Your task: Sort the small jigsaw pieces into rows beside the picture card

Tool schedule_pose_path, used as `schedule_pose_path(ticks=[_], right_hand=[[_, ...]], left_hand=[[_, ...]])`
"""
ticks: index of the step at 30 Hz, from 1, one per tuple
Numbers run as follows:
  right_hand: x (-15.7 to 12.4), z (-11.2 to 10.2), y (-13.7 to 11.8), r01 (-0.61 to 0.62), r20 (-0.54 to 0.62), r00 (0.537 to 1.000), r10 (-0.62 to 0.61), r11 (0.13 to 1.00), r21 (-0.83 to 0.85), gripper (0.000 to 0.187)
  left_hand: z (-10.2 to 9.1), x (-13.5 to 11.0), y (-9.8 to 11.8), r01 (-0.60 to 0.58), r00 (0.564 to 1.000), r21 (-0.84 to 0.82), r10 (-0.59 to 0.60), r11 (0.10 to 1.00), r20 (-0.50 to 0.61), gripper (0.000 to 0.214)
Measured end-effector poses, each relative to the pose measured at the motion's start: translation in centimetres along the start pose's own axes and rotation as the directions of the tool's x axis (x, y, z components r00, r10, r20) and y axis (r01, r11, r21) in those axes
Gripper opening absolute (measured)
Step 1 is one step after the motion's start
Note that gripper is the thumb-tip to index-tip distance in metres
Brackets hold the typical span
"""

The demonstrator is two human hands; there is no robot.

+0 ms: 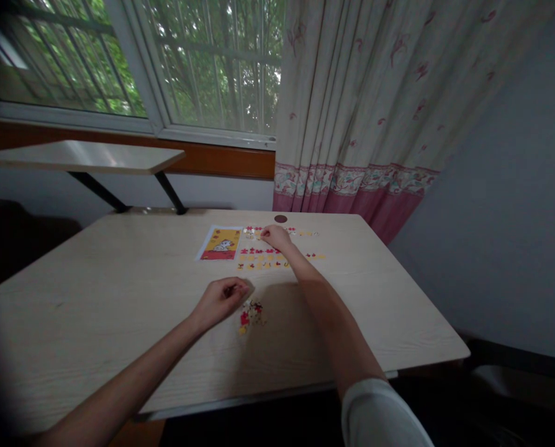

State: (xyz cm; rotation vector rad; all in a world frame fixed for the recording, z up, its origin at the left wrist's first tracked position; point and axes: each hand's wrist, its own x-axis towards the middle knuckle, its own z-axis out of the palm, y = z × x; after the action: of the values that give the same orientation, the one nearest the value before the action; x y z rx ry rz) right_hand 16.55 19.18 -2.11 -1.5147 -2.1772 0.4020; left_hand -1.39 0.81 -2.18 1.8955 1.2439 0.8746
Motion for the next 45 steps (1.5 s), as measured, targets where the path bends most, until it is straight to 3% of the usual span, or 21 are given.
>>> schedule_pose_path(ticks=[10,13,23,33,39,45], right_hand=[[-0.4,0.4,-0.9,-0.011,-0.061,0.998,0.003,0.992,-0.129,0.022],[-0.9,-0.5,-0.3,-0.018,-0.085,0.996,0.005,0.989,-0.148,0.023],[-5.3,-7.7,9.8,-0.245,-0.162,0.964,0.209,0.937,-0.247,0.025],[-6.8,-8.9,13.7,-0.318,-0.129,0.945,0.301,0.937,-0.146,0.016],[-6.1,-8.1,11.9,-0.264,-0.143,0.954,0.263,0.964,0.012,0.016],[-3.0,-3.5,6.2,-0.111,-0.085,0.989,0.125,0.982,0.154,0.021]], left_hand=[[0.2,0.1,-0.5,-0.001,1.000,0.021,0.001,1.000,0.013,0.024],[0.1,0.1,-0.6,-0.009,1.000,0.034,0.009,0.999,0.010,0.024],[0.4,0.2,-1.0,-0.027,1.000,0.028,0.027,0.999,0.009,0.026],[0.2,0.1,-1.0,-0.041,0.999,0.008,0.041,0.999,0.023,0.025],[0.2,0.2,-0.8,-0.033,0.999,0.007,0.033,0.999,0.023,0.025],[0.2,0.1,-0.8,-0.036,0.999,0.005,0.035,0.999,0.006,0.025]])
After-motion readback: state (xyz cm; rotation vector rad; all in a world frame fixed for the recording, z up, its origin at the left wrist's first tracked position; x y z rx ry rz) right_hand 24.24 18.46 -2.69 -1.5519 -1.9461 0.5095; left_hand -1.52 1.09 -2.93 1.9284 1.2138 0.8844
